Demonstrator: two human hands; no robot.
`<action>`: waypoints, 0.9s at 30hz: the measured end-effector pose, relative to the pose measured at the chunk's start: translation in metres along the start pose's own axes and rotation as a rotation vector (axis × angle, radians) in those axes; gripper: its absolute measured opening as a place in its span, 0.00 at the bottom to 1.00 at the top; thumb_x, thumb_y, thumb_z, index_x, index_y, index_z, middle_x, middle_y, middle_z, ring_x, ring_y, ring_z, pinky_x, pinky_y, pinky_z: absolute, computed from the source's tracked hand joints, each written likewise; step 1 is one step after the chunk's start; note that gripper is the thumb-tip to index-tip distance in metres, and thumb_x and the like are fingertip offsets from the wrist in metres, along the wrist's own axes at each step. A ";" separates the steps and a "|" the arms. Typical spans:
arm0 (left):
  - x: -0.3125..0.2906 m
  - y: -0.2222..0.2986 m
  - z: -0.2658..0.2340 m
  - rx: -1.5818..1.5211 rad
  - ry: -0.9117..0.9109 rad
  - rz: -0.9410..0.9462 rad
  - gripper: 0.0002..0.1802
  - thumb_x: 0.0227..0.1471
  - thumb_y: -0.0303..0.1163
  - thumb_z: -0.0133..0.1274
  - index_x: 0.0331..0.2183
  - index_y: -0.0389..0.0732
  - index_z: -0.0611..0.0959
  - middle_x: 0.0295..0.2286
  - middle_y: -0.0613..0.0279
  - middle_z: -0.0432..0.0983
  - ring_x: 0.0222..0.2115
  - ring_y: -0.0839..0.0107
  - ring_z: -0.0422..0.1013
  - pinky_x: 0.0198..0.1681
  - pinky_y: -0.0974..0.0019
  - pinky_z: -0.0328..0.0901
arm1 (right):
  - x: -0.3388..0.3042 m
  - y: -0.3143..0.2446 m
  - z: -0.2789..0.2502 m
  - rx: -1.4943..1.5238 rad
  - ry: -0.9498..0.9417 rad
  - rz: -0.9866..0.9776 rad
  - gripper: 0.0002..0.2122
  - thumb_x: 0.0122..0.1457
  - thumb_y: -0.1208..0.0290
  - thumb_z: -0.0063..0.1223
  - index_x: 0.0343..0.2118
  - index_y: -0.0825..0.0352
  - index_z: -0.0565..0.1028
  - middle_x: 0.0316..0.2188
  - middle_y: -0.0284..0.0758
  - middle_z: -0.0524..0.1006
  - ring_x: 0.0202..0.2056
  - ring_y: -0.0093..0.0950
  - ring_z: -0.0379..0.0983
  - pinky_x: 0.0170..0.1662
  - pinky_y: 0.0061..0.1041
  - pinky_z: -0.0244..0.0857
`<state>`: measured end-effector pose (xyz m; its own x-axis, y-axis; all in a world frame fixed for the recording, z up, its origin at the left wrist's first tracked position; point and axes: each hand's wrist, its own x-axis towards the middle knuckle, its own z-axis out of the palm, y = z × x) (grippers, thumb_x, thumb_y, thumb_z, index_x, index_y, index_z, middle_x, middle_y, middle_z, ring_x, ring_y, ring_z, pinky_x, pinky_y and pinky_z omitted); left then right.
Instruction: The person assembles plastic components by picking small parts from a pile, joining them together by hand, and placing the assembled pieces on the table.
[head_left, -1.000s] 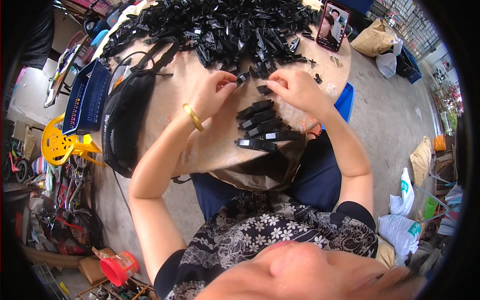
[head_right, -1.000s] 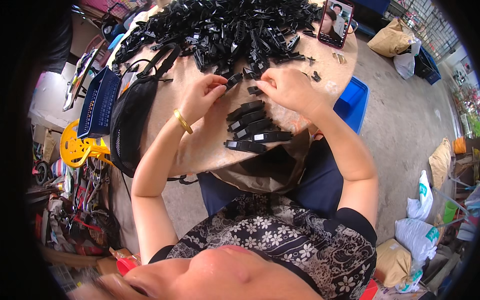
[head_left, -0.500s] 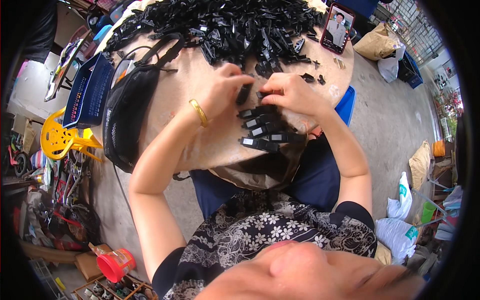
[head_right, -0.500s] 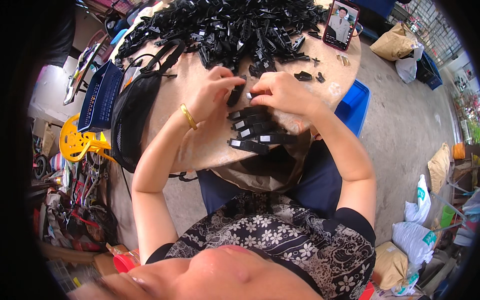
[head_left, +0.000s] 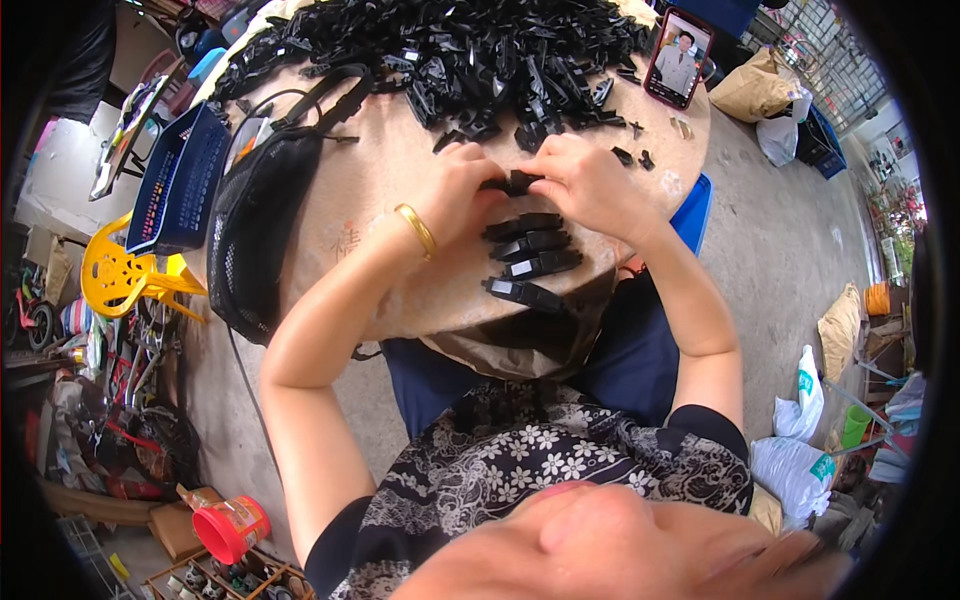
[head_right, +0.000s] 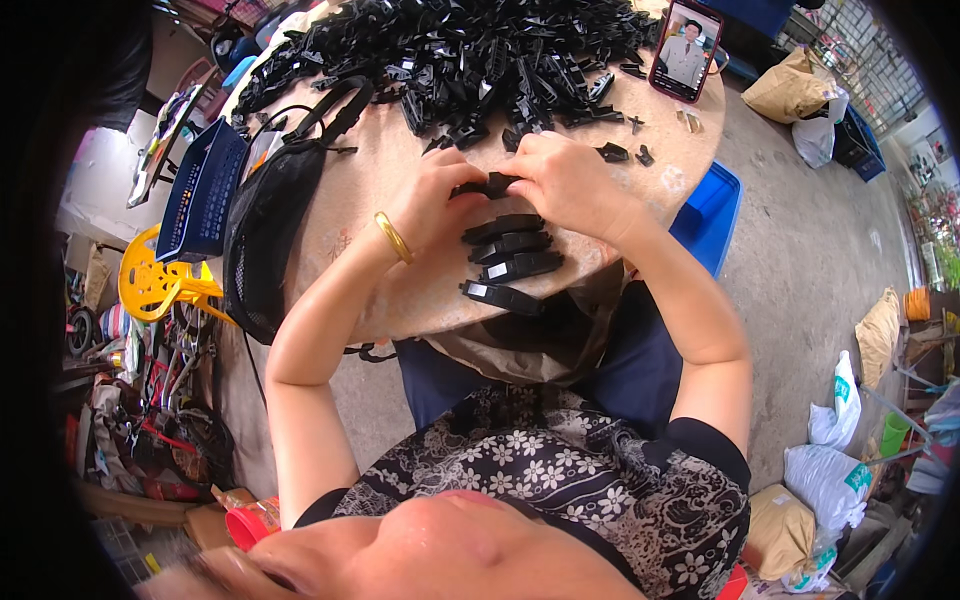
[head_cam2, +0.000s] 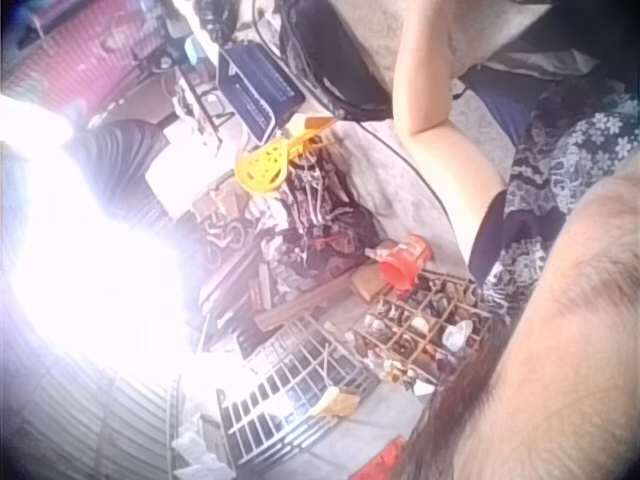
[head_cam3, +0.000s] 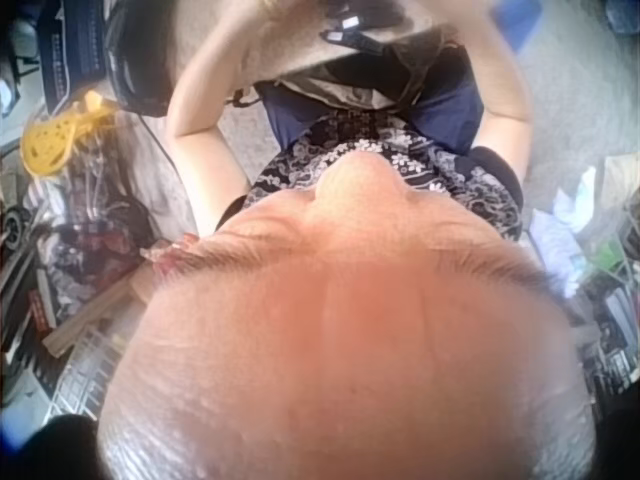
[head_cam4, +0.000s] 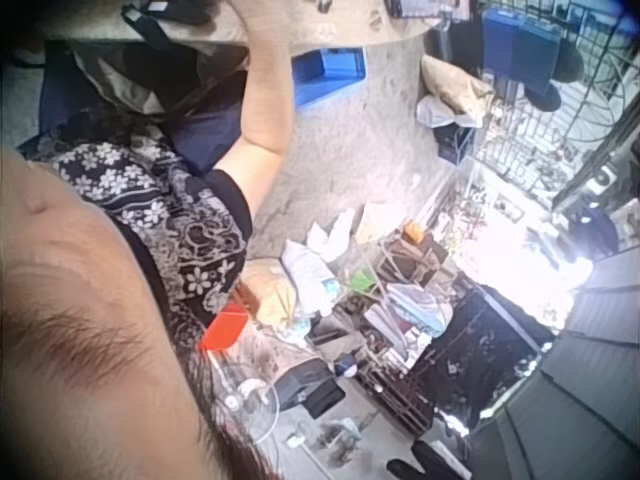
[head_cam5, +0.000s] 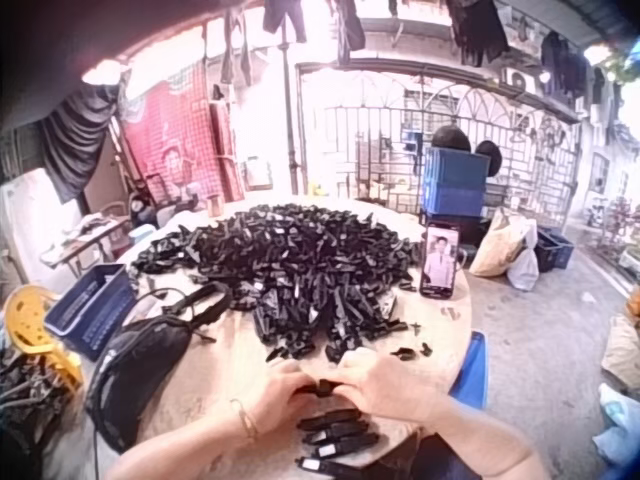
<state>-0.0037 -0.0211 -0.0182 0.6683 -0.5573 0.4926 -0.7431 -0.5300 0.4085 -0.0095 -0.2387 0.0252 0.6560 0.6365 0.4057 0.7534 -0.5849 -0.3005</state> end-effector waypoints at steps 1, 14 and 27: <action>0.000 -0.004 0.001 -0.090 0.000 -0.092 0.12 0.38 0.27 0.62 0.30 0.38 0.81 0.27 0.57 0.72 0.30 0.61 0.70 0.35 0.63 0.66 | 0.001 0.000 -0.003 -0.045 -0.024 0.011 0.09 0.49 0.69 0.57 0.34 0.64 0.79 0.28 0.36 0.73 0.34 0.35 0.71 0.37 0.32 0.65; 0.004 0.001 -0.011 -0.211 -0.102 -0.131 0.09 0.39 0.29 0.64 0.26 0.36 0.82 0.24 0.59 0.72 0.25 0.66 0.71 0.28 0.68 0.66 | 0.004 0.005 0.006 0.098 -0.058 -0.098 0.09 0.46 0.72 0.57 0.31 0.68 0.78 0.27 0.39 0.73 0.33 0.38 0.71 0.36 0.33 0.65; 0.016 -0.071 -0.013 0.409 0.290 -0.192 0.17 0.46 0.35 0.60 0.40 0.41 0.80 0.43 0.50 0.72 0.43 0.56 0.69 0.49 0.64 0.63 | 0.018 0.023 0.025 -0.364 0.167 -0.043 0.11 0.48 0.66 0.59 0.33 0.65 0.75 0.38 0.32 0.71 0.44 0.30 0.64 0.43 0.30 0.61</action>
<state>0.0593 0.0155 -0.0296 0.7116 -0.2572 0.6538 -0.4957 -0.8432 0.2079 0.0209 -0.2280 0.0046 0.5853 0.5911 0.5550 0.6947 -0.7185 0.0327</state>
